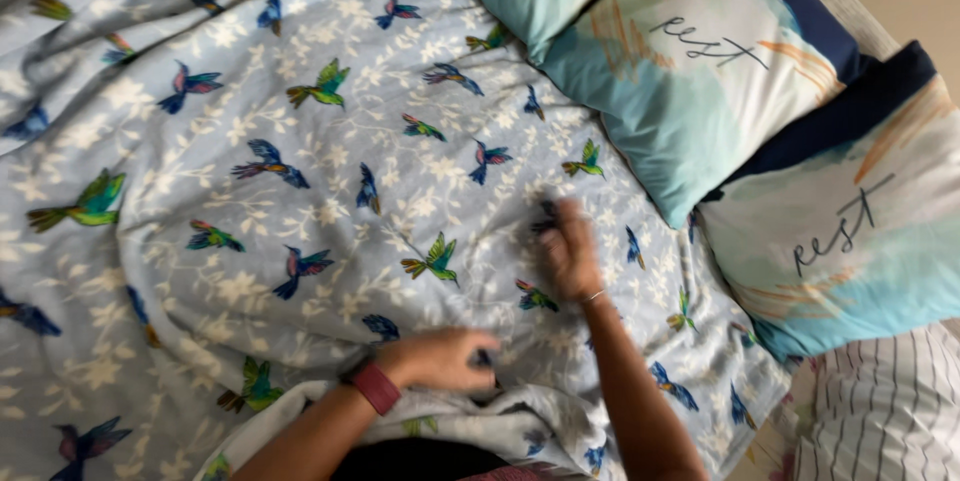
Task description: The person smooths a bird-patterned duvet cover on a bed using both hands. They repeatedly pat and flatten the fabric across the surface, occasionally adjusting the pillows at the head of the bed.
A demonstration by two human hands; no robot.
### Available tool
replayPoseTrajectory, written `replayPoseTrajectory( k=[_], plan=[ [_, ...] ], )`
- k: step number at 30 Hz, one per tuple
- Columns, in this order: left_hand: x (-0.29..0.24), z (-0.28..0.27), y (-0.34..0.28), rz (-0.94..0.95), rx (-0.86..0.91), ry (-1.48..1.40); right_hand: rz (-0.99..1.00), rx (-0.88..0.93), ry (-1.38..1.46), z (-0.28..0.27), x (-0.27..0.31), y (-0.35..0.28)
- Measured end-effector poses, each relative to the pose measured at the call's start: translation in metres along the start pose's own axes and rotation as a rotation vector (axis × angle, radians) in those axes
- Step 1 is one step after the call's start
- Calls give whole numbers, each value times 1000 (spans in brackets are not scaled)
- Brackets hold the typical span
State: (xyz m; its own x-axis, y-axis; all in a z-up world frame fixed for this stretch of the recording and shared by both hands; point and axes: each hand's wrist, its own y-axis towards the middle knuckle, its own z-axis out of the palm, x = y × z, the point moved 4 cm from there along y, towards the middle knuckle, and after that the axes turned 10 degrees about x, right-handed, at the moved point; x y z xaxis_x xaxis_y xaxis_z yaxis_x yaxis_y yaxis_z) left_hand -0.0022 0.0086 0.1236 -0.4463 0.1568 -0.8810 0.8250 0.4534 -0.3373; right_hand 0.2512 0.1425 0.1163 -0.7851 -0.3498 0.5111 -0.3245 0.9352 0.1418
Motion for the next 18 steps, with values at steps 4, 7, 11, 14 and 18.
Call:
replayPoseTrajectory(
  k=[4, 7, 11, 14, 18],
  plan=[
    [-14, -80, -55, 14, -642, 270, 532, 148, -421, -20, -62, 46],
    [33, -88, -56, -395, -963, 479, 485, 180, -412, -16, -50, 81],
    [59, -69, -49, -419, -1038, 627, 368, 185, -408, -18, -32, 137],
    [55, -66, -52, -390, -1086, 670, 393, 230, -437, -15, -45, 188],
    [49, -70, -57, -401, -1004, 625, 374, 285, -507, 11, -51, 243]
  ],
)
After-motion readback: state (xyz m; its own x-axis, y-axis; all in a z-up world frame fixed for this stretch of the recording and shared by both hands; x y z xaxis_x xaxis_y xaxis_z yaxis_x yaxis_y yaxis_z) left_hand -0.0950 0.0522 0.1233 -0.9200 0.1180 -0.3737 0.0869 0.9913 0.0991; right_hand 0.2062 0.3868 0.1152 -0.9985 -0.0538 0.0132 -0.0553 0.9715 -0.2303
